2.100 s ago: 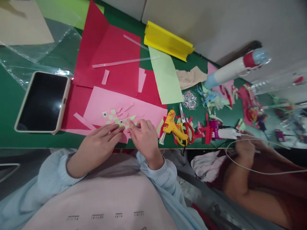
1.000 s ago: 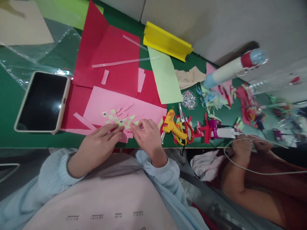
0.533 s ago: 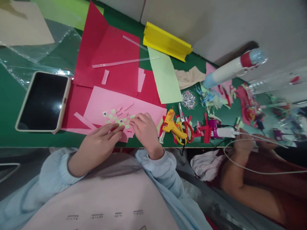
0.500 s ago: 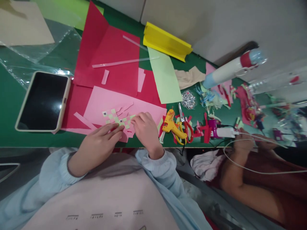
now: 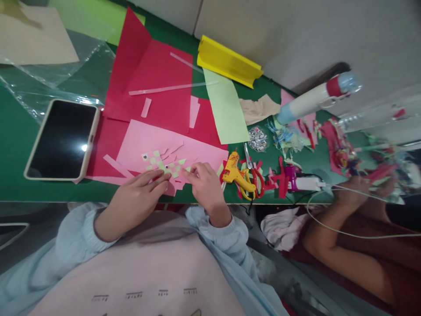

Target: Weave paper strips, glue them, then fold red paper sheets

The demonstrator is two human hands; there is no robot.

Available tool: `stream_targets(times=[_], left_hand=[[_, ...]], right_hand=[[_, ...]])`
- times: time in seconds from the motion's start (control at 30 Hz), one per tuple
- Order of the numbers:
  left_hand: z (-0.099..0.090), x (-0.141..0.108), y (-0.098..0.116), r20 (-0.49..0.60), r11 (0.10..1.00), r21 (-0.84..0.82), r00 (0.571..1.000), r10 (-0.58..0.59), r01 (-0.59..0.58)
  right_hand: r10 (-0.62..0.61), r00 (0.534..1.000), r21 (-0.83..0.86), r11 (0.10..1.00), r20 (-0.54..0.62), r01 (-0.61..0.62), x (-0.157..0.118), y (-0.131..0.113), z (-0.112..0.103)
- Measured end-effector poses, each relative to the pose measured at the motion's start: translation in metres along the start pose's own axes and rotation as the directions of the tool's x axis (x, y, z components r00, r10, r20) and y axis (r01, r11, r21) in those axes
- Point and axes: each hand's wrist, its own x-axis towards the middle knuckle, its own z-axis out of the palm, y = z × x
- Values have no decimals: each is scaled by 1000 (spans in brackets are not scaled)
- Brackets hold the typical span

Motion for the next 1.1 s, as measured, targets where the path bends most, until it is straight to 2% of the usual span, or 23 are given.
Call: stream_targets(times=[0.17, 0.33, 0.47, 0.6, 0.77, 0.93, 1.0, 1.1], left_hand=[[0, 0, 0, -5, 1000, -25, 1000, -5, 5], [0, 0, 1, 6, 998, 57, 1000, 19, -19], [-1, 1, 1, 7, 998, 64, 1000, 28, -29], [0, 1, 1, -1, 1000, 13, 1000, 6, -6], [1, 0, 1, -1, 1000, 25, 1000, 2, -2], [0, 1, 1, 2, 999, 39, 1000, 22, -22], [1, 0, 1, 2, 1000, 14, 1000, 11, -12], [2, 0, 0, 1, 1000, 3, 1000, 5, -5]], right_hand=[[88, 991, -93, 991, -95, -97, -4, 3, -5], [-21, 1000, -11, 1000, -16, 20, -9, 3, -6], [27, 999, 11, 1000, -33, -27, -10, 1, -5], [0, 1000, -60, 998, -6, -1, -7, -2, -3], [129, 992, -163, 978, -9, -129, -9, -3, -2], [22, 999, -102, 995, 41, -18, -12, -5, -2], [99, 994, -130, 987, 36, -93, -11, -5, -2], [275, 961, -192, 943, -12, -272, -11, -4, -2]])
